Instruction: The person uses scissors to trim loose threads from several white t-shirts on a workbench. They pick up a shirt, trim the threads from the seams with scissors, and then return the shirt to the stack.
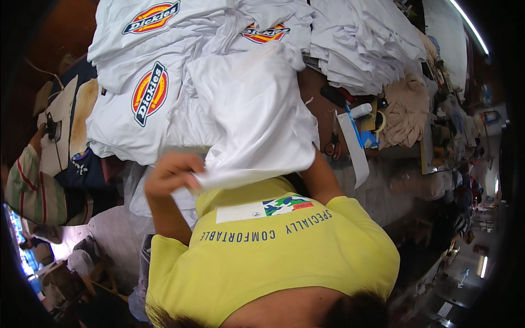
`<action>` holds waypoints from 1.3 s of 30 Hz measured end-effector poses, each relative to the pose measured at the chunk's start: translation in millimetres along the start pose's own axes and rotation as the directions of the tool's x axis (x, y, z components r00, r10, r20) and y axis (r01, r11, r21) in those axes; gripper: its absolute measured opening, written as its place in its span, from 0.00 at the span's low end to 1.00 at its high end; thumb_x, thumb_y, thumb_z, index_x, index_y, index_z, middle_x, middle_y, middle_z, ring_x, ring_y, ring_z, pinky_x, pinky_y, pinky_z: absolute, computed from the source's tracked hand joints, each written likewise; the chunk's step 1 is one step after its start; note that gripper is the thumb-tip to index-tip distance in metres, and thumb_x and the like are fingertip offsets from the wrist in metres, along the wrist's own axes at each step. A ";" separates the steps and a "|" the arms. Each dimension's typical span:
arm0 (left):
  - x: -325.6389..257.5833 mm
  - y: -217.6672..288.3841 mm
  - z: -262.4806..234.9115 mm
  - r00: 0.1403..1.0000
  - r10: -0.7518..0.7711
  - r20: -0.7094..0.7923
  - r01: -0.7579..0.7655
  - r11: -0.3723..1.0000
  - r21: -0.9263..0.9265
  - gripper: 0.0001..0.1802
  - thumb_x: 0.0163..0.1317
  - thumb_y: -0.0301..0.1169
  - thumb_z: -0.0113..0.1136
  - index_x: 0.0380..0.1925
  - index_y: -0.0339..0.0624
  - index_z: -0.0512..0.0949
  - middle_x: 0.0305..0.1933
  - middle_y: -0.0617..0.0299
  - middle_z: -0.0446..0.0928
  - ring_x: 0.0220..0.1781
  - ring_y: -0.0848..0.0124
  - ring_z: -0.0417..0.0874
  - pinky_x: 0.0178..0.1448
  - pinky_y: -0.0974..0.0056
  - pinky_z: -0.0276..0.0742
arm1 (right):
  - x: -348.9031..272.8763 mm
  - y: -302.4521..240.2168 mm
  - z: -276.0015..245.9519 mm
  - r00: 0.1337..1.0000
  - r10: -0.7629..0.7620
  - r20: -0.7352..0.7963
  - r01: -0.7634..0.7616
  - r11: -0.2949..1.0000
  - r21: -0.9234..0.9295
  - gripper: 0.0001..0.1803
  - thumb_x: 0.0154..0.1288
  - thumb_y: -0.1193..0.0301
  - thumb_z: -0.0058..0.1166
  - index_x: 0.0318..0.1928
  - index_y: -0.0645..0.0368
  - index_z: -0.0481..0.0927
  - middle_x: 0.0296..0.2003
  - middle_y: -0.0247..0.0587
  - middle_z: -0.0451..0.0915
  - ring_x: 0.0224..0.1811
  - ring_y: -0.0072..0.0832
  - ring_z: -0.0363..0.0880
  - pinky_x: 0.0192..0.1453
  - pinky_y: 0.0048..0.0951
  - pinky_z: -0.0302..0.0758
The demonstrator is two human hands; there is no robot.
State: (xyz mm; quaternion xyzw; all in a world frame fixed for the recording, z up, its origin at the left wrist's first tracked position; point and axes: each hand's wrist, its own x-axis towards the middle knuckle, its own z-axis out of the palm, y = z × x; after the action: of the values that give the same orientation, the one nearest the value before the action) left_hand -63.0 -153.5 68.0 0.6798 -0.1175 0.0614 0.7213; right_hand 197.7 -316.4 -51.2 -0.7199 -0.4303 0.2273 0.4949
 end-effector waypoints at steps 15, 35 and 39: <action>87.5 -142.1 83.1 0.639 0.741 -0.207 -0.156 0.388 0.908 0.14 0.58 0.31 0.54 0.44 0.37 0.74 0.40 0.50 0.78 0.42 0.60 0.79 0.47 0.60 0.72 | 43.7 -91.8 -73.7 0.968 -0.193 -0.159 0.239 0.902 0.359 0.24 0.58 0.69 0.51 0.55 0.60 0.66 0.52 0.45 0.69 0.53 0.29 0.69 0.56 0.28 0.64; 48.5 -170.0 -48.8 0.612 -0.109 -0.783 0.266 0.961 0.074 0.18 0.55 0.34 0.60 0.44 0.37 0.74 0.38 0.52 0.78 0.39 0.62 0.79 0.45 0.63 0.73 | -42.1 -43.0 -129.2 0.992 0.096 -0.083 -0.103 0.992 -0.078 0.26 0.59 0.66 0.51 0.57 0.59 0.64 0.54 0.43 0.67 0.56 0.27 0.65 0.60 0.27 0.60; 55.8 -65.2 -50.8 0.694 0.138 -0.707 -0.261 0.963 -0.068 0.19 0.54 0.34 0.61 0.44 0.37 0.74 0.38 0.53 0.78 0.39 0.63 0.79 0.45 0.63 0.73 | -70.1 -99.8 -155.7 0.974 -0.151 -0.170 0.203 0.911 0.358 0.26 0.60 0.65 0.51 0.58 0.59 0.64 0.55 0.43 0.67 0.57 0.27 0.64 0.61 0.27 0.59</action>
State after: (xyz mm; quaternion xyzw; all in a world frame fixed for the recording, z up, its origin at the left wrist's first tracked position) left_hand 11.4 -111.4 16.7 0.5284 0.0845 0.3809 0.7540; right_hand 238.7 -442.1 95.9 -0.5847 -0.4073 0.2083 0.6699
